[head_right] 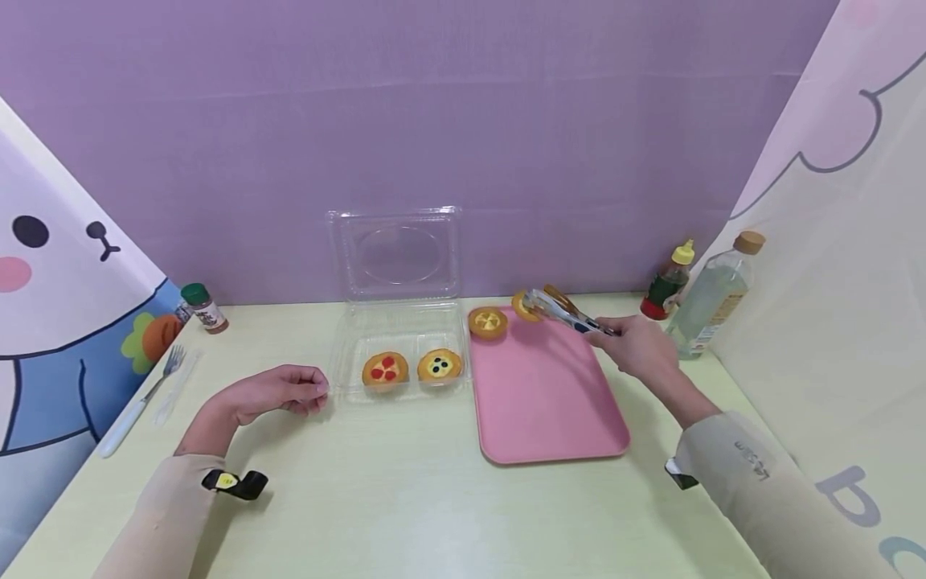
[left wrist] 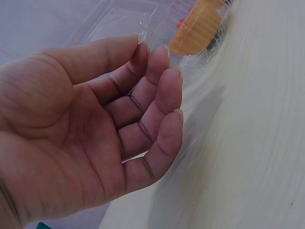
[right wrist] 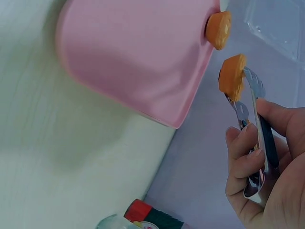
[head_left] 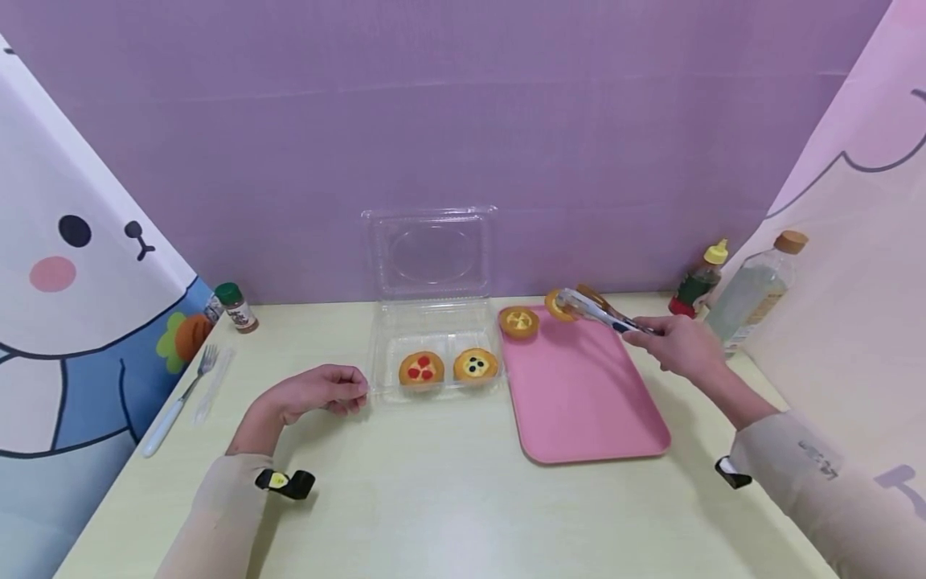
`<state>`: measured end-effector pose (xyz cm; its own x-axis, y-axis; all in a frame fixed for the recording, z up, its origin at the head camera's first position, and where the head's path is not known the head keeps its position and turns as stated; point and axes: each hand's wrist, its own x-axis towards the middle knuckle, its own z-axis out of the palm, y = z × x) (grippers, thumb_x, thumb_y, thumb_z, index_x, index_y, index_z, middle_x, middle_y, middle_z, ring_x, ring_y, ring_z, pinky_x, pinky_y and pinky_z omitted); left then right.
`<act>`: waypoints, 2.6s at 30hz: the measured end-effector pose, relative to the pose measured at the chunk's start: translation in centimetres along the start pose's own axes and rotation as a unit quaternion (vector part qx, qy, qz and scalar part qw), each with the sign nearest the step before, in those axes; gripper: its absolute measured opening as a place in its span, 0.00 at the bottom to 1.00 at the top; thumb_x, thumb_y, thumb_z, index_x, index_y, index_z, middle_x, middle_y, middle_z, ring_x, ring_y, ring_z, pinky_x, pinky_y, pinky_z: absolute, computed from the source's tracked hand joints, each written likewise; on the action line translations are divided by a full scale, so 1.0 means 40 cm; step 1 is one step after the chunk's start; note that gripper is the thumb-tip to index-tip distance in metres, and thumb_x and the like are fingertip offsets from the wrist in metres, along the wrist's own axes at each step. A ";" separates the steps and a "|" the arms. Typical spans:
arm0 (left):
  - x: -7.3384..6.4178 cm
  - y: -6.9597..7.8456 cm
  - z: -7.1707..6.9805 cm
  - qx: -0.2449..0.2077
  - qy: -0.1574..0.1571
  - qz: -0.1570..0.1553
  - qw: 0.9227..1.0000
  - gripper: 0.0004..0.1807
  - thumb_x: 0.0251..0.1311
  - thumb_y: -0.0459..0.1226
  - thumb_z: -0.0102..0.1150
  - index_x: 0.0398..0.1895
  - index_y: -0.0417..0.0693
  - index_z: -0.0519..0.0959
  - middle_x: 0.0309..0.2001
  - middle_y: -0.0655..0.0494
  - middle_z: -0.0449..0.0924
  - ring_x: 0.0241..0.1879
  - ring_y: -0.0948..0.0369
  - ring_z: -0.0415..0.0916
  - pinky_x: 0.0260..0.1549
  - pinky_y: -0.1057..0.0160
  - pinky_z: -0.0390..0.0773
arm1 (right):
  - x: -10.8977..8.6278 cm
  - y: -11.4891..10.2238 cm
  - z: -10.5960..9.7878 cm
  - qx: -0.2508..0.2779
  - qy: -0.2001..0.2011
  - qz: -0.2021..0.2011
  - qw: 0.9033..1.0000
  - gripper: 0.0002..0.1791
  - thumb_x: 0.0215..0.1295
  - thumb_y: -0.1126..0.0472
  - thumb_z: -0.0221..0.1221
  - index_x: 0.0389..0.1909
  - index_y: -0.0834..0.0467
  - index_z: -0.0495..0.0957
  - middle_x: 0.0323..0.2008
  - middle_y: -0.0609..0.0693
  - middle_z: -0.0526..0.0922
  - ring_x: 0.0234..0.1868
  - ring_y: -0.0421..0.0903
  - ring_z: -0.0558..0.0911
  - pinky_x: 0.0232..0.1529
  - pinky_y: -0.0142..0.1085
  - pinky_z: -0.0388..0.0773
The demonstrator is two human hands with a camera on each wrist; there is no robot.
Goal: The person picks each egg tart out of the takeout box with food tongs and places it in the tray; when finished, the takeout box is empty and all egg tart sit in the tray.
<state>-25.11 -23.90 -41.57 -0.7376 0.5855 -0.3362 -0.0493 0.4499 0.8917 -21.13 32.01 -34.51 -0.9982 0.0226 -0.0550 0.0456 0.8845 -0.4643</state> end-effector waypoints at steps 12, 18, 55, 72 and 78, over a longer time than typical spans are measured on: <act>-0.001 0.001 0.002 0.001 0.000 -0.002 1.000 0.17 0.73 0.41 0.54 0.47 0.32 0.74 0.41 0.48 0.79 0.41 0.57 0.76 0.46 0.58 0.79 | 0.008 0.016 0.029 0.018 -0.010 0.014 1.000 0.30 0.69 0.45 0.60 0.66 0.58 0.75 0.27 0.49 0.80 0.20 0.44 0.77 0.22 0.36 0.69; -0.001 0.002 0.002 0.002 -0.001 0.003 1.000 0.16 0.73 0.41 0.54 0.46 0.34 0.75 0.40 0.50 0.79 0.41 0.57 0.76 0.45 0.59 0.79 | 0.012 0.018 0.042 0.020 -0.018 0.019 0.999 0.31 0.69 0.45 0.59 0.66 0.60 0.74 0.28 0.51 0.82 0.20 0.43 0.78 0.23 0.36 0.69; 0.000 -0.001 0.001 0.003 0.002 0.000 1.000 0.18 0.73 0.41 0.53 0.48 0.30 0.73 0.40 0.50 0.79 0.41 0.57 0.77 0.45 0.59 0.79 | 0.033 0.034 0.067 0.046 -0.061 0.051 0.996 0.32 0.71 0.44 0.57 0.68 0.60 0.71 0.38 0.58 0.81 0.24 0.45 0.76 0.24 0.35 0.68; 0.001 -0.004 0.002 0.002 0.002 0.000 1.000 0.18 0.73 0.41 0.53 0.48 0.31 0.74 0.40 0.50 0.79 0.41 0.57 0.77 0.45 0.59 0.79 | 0.037 0.037 0.070 0.037 -0.057 0.041 0.997 0.32 0.70 0.44 0.58 0.67 0.60 0.72 0.28 0.52 0.78 0.23 0.45 0.75 0.23 0.36 0.68; 0.000 -0.006 0.001 0.006 0.002 -0.001 1.000 0.19 0.74 0.42 0.53 0.49 0.29 0.73 0.40 0.49 0.79 0.41 0.57 0.77 0.45 0.59 0.79 | 0.035 0.031 0.067 0.035 -0.063 0.041 0.997 0.33 0.70 0.44 0.58 0.68 0.61 0.72 0.22 0.47 0.73 0.22 0.45 0.75 0.23 0.36 0.68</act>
<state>-25.08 -23.95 -41.79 -0.7399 0.5820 -0.3374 -0.0432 0.4594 0.8872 -22.35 31.91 -37.52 -0.9786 0.0316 -0.2034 0.1340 0.8477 -0.5133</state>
